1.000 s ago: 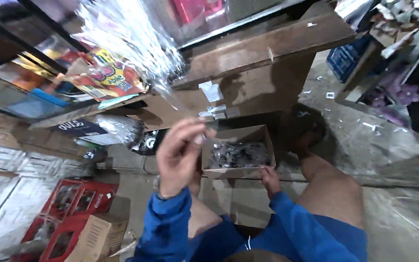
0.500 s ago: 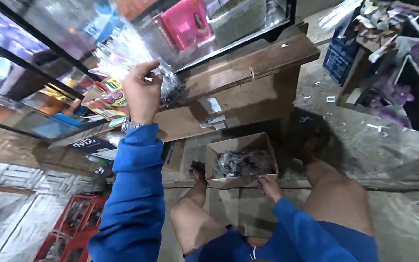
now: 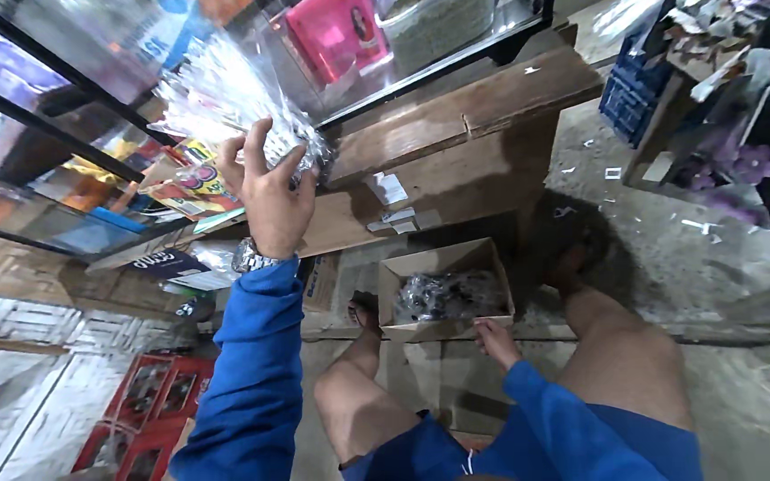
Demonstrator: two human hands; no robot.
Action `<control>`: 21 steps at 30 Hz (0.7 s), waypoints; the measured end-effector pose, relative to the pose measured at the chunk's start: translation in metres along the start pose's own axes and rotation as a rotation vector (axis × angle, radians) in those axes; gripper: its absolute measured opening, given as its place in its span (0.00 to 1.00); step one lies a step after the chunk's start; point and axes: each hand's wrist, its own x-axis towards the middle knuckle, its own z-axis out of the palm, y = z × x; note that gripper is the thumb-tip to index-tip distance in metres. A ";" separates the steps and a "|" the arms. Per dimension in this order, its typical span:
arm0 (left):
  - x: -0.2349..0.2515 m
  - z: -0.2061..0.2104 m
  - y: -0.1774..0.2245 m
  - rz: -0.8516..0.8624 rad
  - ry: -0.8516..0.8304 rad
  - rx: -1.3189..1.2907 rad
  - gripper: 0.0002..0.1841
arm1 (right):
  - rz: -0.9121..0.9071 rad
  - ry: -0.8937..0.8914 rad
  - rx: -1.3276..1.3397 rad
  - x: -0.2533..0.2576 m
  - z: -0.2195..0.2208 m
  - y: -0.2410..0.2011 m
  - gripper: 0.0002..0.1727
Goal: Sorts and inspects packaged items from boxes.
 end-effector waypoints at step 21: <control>-0.126 0.040 0.054 -0.106 0.174 -0.396 0.17 | 0.043 -0.064 -0.020 0.001 -0.001 -0.003 0.20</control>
